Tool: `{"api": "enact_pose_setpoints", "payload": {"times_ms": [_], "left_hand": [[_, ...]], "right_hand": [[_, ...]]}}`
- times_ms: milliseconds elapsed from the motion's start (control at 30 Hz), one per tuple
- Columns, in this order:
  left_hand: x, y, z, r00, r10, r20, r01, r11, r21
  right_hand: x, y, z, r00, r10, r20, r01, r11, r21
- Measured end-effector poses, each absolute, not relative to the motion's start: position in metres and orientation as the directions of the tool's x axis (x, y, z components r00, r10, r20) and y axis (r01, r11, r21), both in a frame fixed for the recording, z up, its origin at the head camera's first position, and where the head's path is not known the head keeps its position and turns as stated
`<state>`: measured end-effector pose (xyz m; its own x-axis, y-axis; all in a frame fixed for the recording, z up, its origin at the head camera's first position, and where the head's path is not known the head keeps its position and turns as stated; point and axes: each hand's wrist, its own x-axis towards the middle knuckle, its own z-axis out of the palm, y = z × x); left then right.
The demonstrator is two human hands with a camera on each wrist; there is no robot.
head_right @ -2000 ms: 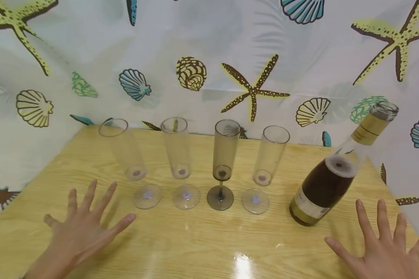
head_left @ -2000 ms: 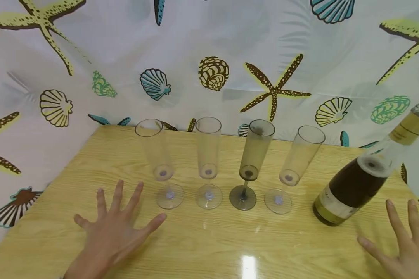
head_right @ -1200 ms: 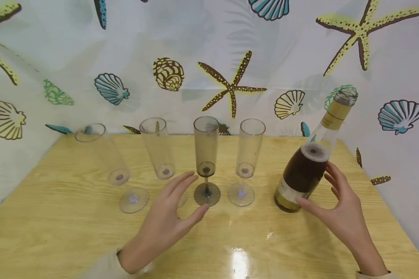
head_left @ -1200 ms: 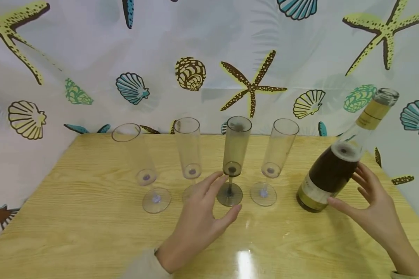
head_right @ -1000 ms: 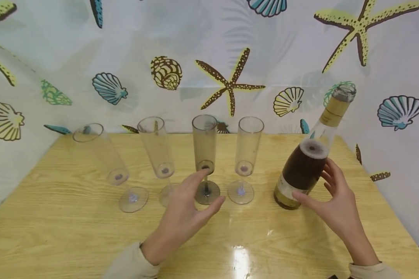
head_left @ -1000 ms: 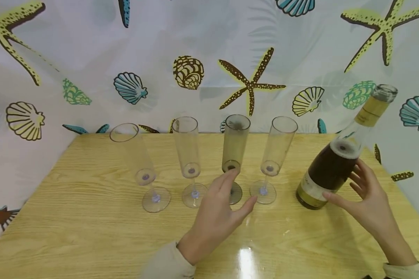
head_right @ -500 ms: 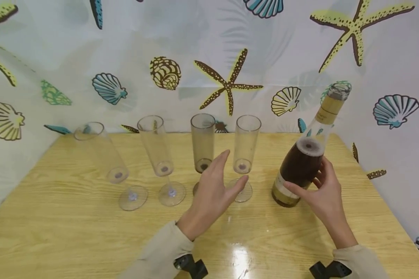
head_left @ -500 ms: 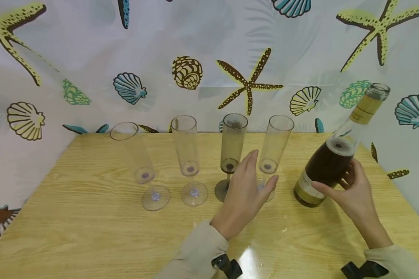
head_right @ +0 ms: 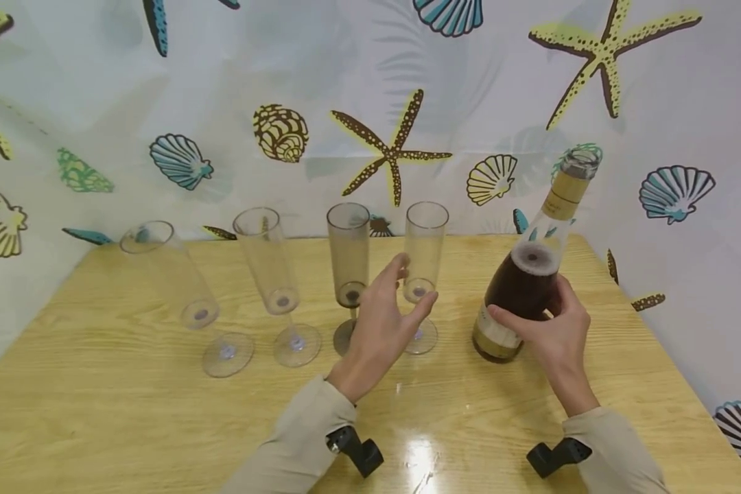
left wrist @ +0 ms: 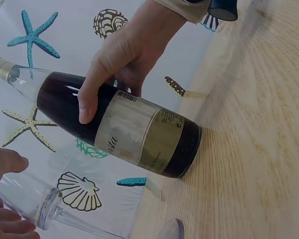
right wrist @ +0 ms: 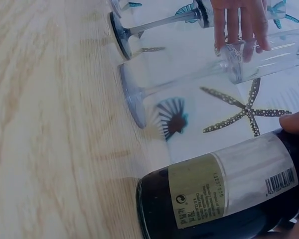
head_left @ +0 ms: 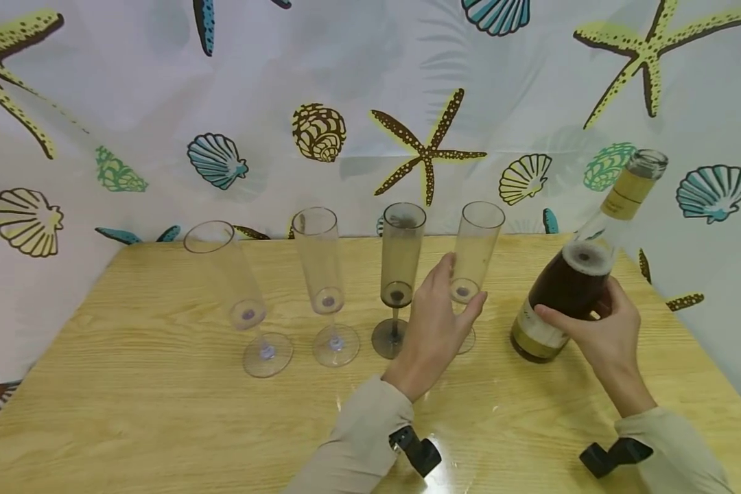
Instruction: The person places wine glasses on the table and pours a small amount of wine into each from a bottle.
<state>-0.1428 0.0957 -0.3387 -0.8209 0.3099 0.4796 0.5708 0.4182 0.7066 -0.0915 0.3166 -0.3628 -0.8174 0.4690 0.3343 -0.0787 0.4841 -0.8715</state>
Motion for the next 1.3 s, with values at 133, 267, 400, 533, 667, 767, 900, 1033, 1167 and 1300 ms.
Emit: {"api": "enact_pose_setpoints", "payload": {"times_ms": [133,267,400,533,667,767,900,1033,1167,1300], "left_hand": [[-0.145,0.095,-0.34,-0.815,0.311,0.488,0.578,0.388,0.718],[-0.145,0.096,-0.34,-0.819,0.305,0.485,0.571,0.371,0.732],[-0.146,0.097,-0.338,-0.824,0.277,0.494,0.565,0.362,0.741],[-0.148,0.098,-0.337,-0.81,0.258,0.527,0.587,0.346,0.732],[-0.149,0.097,-0.336,-0.802,0.263,0.536,0.597,0.342,0.726],[-0.149,0.097,-0.336,-0.796,0.268,0.543,0.605,0.336,0.722],[-0.149,0.097,-0.336,-0.79,0.269,0.551,0.613,0.327,0.72],[-0.149,0.098,-0.337,-0.799,0.268,0.539,0.601,0.325,0.73],[-0.148,0.097,-0.337,-0.797,0.262,0.545,0.604,0.328,0.726],[-0.149,0.096,-0.337,-0.785,0.251,0.566,0.62,0.324,0.715]], "right_hand": [[-0.09,0.316,-0.363,-0.786,0.498,0.366,-0.079,0.506,-0.859],[-0.088,0.318,-0.362,-0.769,0.493,0.407,-0.096,0.541,-0.835],[-0.089,0.322,-0.361,-0.759,0.444,0.477,-0.137,0.607,-0.783],[-0.09,0.329,-0.357,-0.726,0.371,0.579,-0.205,0.687,-0.697],[-0.092,0.337,-0.353,-0.689,0.289,0.665,-0.262,0.755,-0.601],[-0.091,0.343,-0.348,-0.677,0.235,0.698,-0.264,0.807,-0.528],[-0.091,0.351,-0.341,-0.675,0.177,0.716,-0.236,0.868,-0.437],[-0.09,0.356,-0.331,-0.692,0.124,0.712,-0.213,0.907,-0.364],[-0.089,0.361,-0.32,-0.707,0.057,0.705,-0.214,0.933,-0.29],[-0.088,0.364,-0.308,-0.709,0.01,0.705,-0.222,0.946,-0.237]]}}
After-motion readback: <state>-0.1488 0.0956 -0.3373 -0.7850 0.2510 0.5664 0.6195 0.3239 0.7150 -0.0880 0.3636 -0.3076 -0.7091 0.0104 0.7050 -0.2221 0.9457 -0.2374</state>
